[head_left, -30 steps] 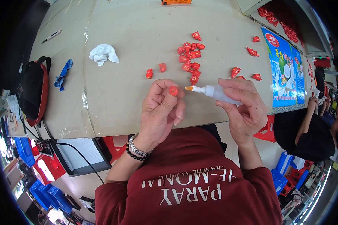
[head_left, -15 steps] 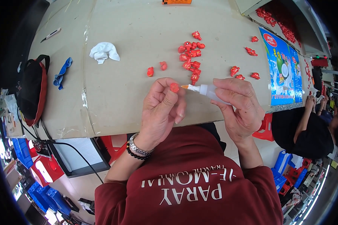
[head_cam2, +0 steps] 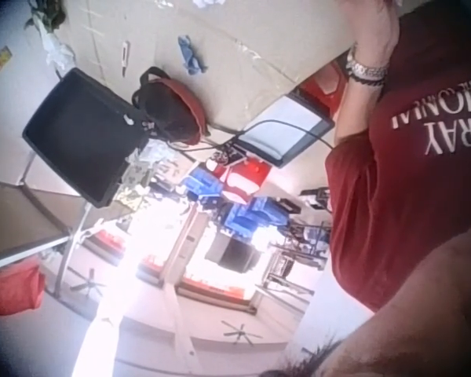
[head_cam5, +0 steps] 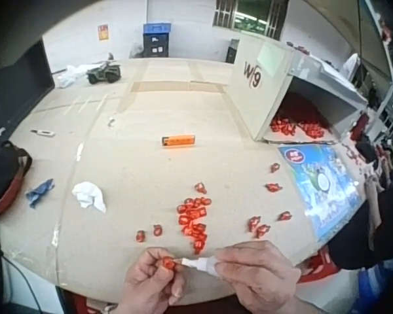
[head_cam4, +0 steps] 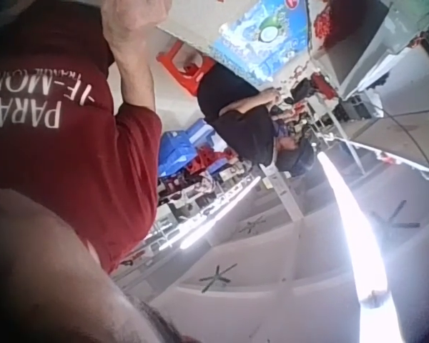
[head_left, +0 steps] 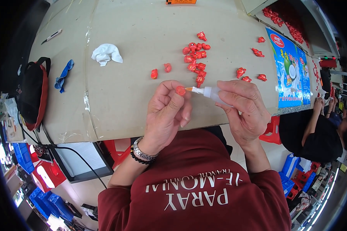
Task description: The person takes plastic pieces from an overhead shelf, applies glue onto them using a squeeze bottle, and attaches the pieces together by hand.
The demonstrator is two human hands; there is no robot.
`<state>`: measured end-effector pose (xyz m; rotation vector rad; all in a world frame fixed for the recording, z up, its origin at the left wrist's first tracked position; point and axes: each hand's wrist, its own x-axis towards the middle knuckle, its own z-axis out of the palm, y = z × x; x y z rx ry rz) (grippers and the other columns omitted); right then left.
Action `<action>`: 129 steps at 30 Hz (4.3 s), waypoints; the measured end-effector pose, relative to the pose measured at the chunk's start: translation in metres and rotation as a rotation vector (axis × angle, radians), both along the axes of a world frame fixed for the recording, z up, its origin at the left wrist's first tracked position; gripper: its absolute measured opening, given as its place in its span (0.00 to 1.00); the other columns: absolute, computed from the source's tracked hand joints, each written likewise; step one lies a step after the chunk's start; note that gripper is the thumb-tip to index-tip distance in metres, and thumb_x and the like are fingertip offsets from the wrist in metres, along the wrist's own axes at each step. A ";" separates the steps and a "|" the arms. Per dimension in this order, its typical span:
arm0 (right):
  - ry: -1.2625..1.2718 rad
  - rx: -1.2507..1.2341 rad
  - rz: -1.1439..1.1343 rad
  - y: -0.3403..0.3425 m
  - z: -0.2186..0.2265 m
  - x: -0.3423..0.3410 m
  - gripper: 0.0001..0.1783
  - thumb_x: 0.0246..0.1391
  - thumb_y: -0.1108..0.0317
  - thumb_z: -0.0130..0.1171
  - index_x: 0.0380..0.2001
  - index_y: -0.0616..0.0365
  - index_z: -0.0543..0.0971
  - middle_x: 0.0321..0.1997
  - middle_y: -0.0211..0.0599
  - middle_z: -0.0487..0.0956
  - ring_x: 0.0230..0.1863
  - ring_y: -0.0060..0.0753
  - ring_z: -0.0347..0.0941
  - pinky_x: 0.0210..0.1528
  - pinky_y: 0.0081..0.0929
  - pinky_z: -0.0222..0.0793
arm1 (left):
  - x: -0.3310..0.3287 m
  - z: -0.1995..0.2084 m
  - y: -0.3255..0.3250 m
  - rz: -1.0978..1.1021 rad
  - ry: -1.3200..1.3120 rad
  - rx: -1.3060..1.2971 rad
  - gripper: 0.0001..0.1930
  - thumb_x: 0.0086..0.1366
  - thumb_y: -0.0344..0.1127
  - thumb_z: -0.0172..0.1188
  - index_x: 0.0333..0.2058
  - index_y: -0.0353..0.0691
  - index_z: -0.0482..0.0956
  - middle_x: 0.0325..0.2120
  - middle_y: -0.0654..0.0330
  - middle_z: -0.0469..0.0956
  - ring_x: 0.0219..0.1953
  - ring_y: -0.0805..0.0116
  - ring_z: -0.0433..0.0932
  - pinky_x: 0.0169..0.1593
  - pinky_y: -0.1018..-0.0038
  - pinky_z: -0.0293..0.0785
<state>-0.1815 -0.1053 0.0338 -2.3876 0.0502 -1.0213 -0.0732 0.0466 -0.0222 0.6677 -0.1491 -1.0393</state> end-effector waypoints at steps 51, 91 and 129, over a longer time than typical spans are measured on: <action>-0.007 -0.060 -0.021 -0.001 0.012 -0.006 0.15 0.37 0.80 0.69 0.32 0.61 0.78 0.38 0.44 0.81 0.40 0.41 0.78 0.41 0.30 0.75 | 0.008 0.007 -0.004 0.095 -0.241 -0.003 0.08 0.68 0.32 0.54 0.42 0.39 0.66 0.30 0.63 0.73 0.19 0.78 0.67 0.19 0.83 0.62; -0.012 -0.045 0.003 0.007 0.015 0.001 0.16 0.38 0.81 0.69 0.33 0.61 0.78 0.39 0.43 0.81 0.39 0.40 0.78 0.41 0.30 0.75 | 0.013 0.004 -0.003 0.022 -0.157 -0.091 0.07 0.70 0.35 0.50 0.42 0.40 0.66 0.20 0.62 0.71 0.17 0.77 0.66 0.21 0.81 0.62; -0.069 -0.137 -0.021 0.009 0.016 0.006 0.15 0.31 0.82 0.62 0.30 0.63 0.80 0.34 0.40 0.80 0.36 0.42 0.77 0.34 0.31 0.76 | 0.009 0.008 -0.002 0.022 -0.154 -0.023 0.13 0.71 0.42 0.47 0.44 0.38 0.67 0.26 0.63 0.71 0.18 0.78 0.66 0.20 0.82 0.60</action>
